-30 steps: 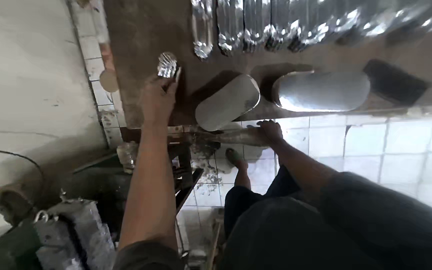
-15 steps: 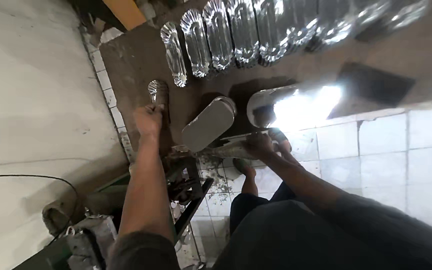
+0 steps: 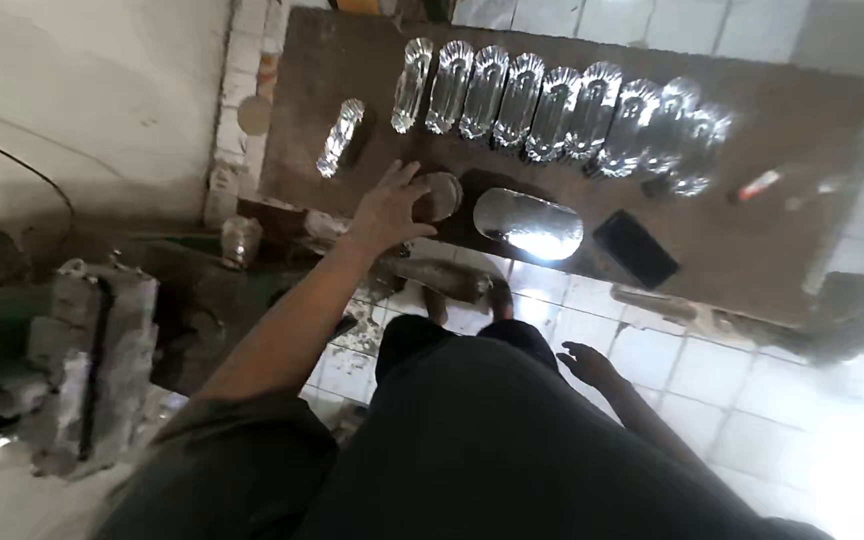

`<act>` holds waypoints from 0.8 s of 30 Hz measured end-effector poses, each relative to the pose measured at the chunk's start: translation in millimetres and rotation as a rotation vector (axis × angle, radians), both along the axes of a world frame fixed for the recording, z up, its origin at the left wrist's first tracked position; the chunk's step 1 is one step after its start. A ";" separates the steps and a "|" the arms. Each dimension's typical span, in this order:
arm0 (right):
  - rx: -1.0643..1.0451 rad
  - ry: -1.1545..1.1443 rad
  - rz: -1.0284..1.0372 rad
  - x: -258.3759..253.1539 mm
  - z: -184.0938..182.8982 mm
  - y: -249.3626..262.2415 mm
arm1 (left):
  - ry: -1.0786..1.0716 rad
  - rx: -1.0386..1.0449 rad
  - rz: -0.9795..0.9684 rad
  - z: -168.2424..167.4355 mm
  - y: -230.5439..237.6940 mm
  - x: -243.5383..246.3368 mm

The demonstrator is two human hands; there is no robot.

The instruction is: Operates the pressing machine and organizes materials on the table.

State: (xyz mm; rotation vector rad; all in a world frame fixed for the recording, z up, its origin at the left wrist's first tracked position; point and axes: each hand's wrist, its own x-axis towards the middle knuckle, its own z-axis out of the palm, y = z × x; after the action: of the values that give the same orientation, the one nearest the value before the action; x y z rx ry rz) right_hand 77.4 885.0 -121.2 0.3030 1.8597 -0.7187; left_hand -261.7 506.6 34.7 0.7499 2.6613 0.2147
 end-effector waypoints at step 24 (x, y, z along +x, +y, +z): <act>0.133 1.040 0.294 -237.1 138.6 -92.6 | -0.175 0.625 -0.013 -50.0 -67.2 -20.4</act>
State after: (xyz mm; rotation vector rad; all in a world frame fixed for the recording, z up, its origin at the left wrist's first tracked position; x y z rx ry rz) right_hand -159.7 792.4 17.4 -0.3412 2.8538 -0.5811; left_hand -282.0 439.3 -15.4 0.8720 2.4204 1.0869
